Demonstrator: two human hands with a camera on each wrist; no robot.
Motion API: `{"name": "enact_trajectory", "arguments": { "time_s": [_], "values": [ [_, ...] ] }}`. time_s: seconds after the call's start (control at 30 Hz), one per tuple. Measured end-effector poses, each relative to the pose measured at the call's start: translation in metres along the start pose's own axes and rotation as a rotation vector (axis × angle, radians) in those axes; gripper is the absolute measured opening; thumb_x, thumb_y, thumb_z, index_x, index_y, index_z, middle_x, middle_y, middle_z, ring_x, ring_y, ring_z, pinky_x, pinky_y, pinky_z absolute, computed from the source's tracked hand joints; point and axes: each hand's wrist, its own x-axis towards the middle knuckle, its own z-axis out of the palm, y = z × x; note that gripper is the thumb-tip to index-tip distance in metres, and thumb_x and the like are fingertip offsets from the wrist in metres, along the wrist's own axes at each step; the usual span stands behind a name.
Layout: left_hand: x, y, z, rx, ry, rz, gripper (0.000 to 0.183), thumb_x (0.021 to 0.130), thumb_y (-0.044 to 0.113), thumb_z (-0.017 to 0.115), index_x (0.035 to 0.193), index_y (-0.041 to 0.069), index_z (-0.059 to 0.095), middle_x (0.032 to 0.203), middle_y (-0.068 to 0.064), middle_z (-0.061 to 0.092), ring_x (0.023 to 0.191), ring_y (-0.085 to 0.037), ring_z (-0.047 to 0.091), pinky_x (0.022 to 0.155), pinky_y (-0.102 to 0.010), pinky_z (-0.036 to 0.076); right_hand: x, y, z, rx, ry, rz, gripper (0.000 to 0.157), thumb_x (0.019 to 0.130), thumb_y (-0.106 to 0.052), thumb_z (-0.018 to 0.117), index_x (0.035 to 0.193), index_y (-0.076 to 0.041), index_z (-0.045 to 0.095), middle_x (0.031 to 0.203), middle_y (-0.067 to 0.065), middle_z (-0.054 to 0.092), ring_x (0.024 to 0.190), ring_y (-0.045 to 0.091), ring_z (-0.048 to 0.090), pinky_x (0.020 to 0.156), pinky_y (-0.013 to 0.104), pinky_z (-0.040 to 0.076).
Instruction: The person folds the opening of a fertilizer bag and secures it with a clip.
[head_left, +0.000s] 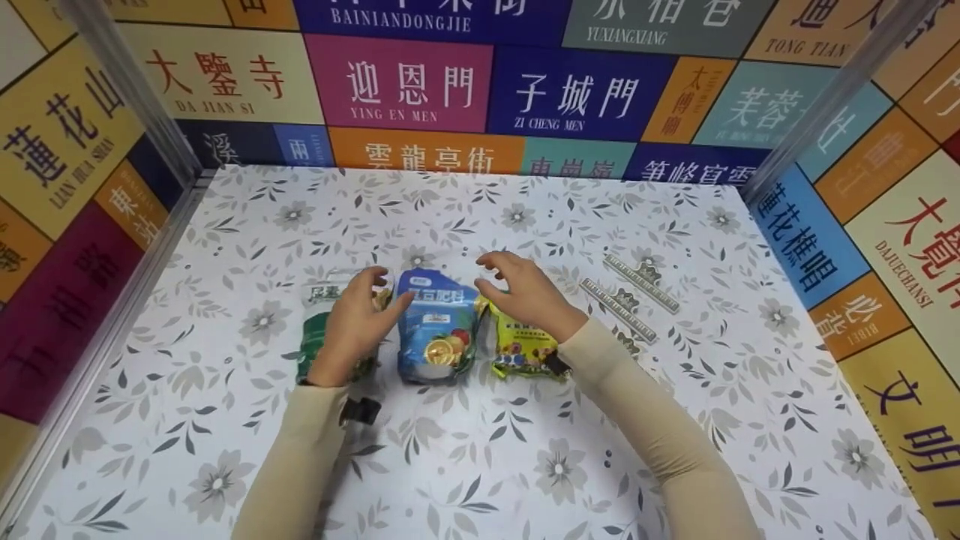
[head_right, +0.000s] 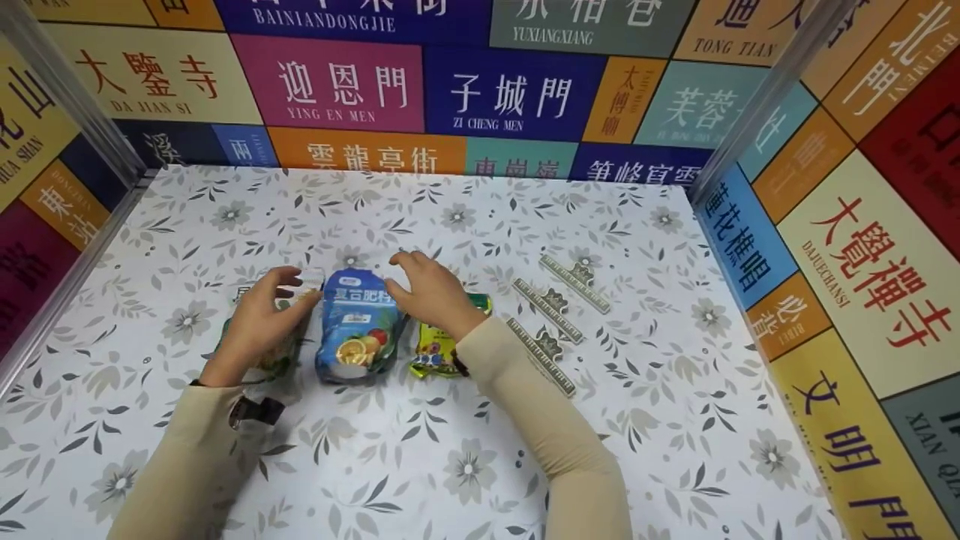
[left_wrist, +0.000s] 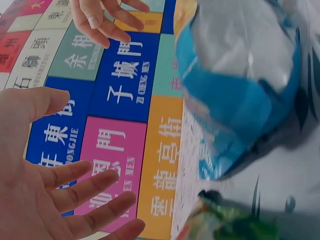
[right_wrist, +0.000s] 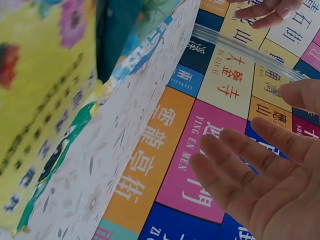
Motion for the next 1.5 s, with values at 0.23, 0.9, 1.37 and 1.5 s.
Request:
{"name": "enact_trajectory", "arguments": {
  "time_s": [0.23,0.9,1.37,1.5],
  "values": [
    [0.001,-0.014,-0.016,-0.025,0.009,-0.066,0.065,0.095,0.043,0.064,0.142,0.001,0.046,0.132,-0.023,0.056,0.113,-0.04,0.059,0.093,-0.052,0.047,0.018,-0.017,0.008,0.023,-0.042,-0.021,0.037,0.103,-0.028,0.055,0.133,-0.006,0.057,0.129,0.012,0.061,0.105,0.03,0.063,0.09,0.042,0.051],
    [0.006,-0.047,-0.058,-0.058,-0.001,-0.187,0.072,0.097,0.054,0.055,0.142,-0.001,0.042,0.132,-0.026,0.055,0.12,-0.04,0.053,0.099,-0.054,0.043,0.06,-0.056,0.039,0.131,-0.089,-0.009,0.029,0.102,-0.024,0.058,0.124,-0.005,0.061,0.117,0.012,0.067,0.102,0.023,0.065,0.089,0.035,0.052],
    [0.013,-0.067,-0.07,-0.044,-0.032,-0.275,0.078,0.098,0.056,0.05,0.147,-0.003,0.036,0.138,-0.03,0.049,0.123,-0.043,0.051,0.1,-0.056,0.041,0.083,-0.065,0.059,0.241,-0.204,0.147,0.038,0.103,-0.03,0.054,0.131,-0.005,0.057,0.118,0.014,0.063,0.078,0.016,0.058,0.072,0.034,0.049],
    [0.016,-0.074,-0.073,-0.036,-0.047,-0.327,0.08,0.097,0.058,0.049,0.148,-0.003,0.035,0.141,-0.03,0.046,0.125,-0.044,0.048,0.102,-0.056,0.039,0.088,-0.068,0.064,0.342,-0.216,0.222,0.04,0.103,-0.032,0.054,0.133,-0.006,0.057,0.123,0.011,0.061,0.076,0.018,0.061,0.071,0.042,0.055]
  ]
}}
